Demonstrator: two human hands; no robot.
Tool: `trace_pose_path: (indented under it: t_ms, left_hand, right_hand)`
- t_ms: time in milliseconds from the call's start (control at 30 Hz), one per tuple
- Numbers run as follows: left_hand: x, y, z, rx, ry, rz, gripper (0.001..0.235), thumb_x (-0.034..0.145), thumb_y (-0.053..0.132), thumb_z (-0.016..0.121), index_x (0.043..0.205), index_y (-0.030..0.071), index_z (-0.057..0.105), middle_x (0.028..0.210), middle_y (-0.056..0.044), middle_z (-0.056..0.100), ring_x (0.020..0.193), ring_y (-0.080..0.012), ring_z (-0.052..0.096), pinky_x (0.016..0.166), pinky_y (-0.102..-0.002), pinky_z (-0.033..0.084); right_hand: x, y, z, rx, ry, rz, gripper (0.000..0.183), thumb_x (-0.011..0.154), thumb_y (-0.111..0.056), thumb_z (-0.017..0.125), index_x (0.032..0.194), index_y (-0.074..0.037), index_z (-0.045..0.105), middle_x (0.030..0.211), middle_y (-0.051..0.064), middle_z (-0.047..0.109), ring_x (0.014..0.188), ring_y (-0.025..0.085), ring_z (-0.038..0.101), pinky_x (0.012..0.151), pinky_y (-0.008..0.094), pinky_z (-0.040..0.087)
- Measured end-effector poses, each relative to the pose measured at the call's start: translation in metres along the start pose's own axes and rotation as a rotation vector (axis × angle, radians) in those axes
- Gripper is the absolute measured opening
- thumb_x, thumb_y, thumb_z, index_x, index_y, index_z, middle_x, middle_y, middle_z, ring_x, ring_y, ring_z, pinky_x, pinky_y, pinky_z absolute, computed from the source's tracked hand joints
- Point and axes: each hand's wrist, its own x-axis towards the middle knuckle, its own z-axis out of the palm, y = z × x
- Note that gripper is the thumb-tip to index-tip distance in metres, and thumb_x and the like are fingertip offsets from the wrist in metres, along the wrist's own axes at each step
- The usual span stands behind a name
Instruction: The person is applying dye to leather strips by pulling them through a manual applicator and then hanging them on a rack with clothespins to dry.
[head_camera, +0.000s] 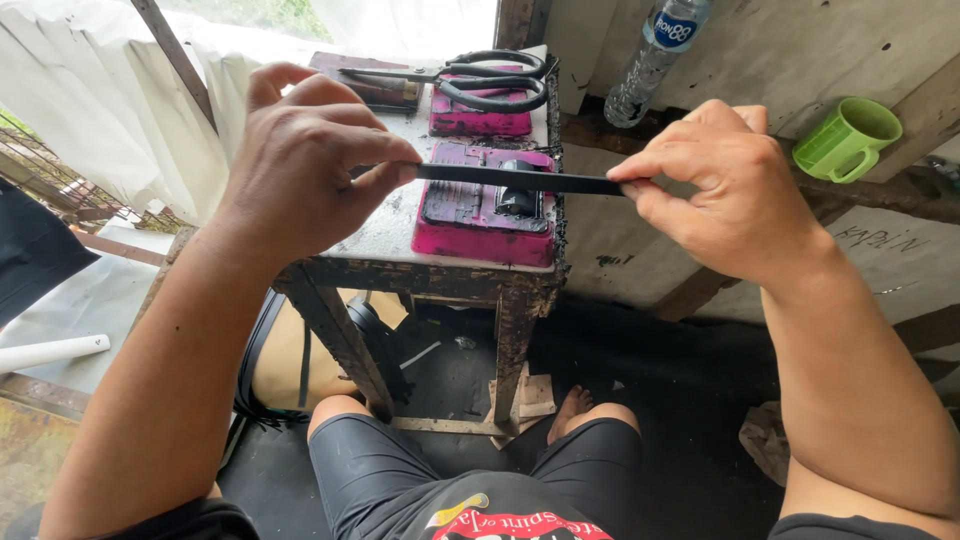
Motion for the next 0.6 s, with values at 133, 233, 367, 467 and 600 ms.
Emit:
trace_pose_path:
  t_ms: [133,233,367,467,600]
  left_hand:
    - [0.012,0.008,0.005,-0.006,-0.020,0.032,0.013,0.105,0.033,0.077,0.096,0.027,0.084,0.085,0.006,0.075,0.094,-0.0230,0.066,0.098,-0.049,0.033]
    - [0.020,0.015,0.006,-0.055,-0.026,0.049,0.012,0.105,0.030,0.076,0.098,0.026,0.085,0.080,0.006,0.073,0.093,-0.0222,0.065,0.100,-0.048,0.032]
    - [0.028,0.021,0.011,-0.081,-0.018,0.082,0.011,0.102,0.028,0.075,0.099,0.024,0.085,0.082,0.004,0.074,0.094,-0.0228,0.064,0.099,-0.049,0.032]
    - [0.033,0.025,0.017,-0.098,-0.018,0.086,0.008,0.099,0.027,0.077,0.100,0.025,0.085,0.089,0.003,0.076,0.098,-0.0232,0.065,0.099,-0.050,0.032]
    - [0.040,0.030,0.024,-0.152,-0.009,0.090,0.007,0.099,0.029,0.079,0.098,0.024,0.084,0.089,0.005,0.076,0.096,-0.0216,0.063,0.098,-0.049,0.032]
  right_hand:
    - [-0.012,0.008,-0.009,-0.002,0.012,-0.007,0.021,0.090,0.002,0.084,0.101,-0.016,0.081,0.097,-0.003,0.075,0.100,0.015,0.061,0.100,0.037,0.028]
    - [-0.020,0.012,-0.016,-0.020,0.011,0.016,0.021,0.091,0.002,0.084,0.101,-0.016,0.081,0.098,-0.003,0.075,0.100,0.015,0.061,0.099,0.035,0.029]
    - [-0.028,0.016,-0.024,-0.033,0.006,0.047,0.020,0.092,0.002,0.085,0.100,-0.015,0.080,0.099,-0.002,0.075,0.100,0.016,0.061,0.099,0.033,0.031]
    - [-0.035,0.018,-0.030,-0.044,-0.003,0.078,0.020,0.093,0.003,0.084,0.101,-0.015,0.080,0.099,-0.002,0.074,0.100,0.017,0.061,0.098,0.033,0.031]
    - [-0.042,0.021,-0.036,-0.064,-0.026,0.155,0.017,0.094,0.000,0.083,0.101,-0.015,0.080,0.101,-0.002,0.074,0.101,0.016,0.060,0.099,0.033,0.030]
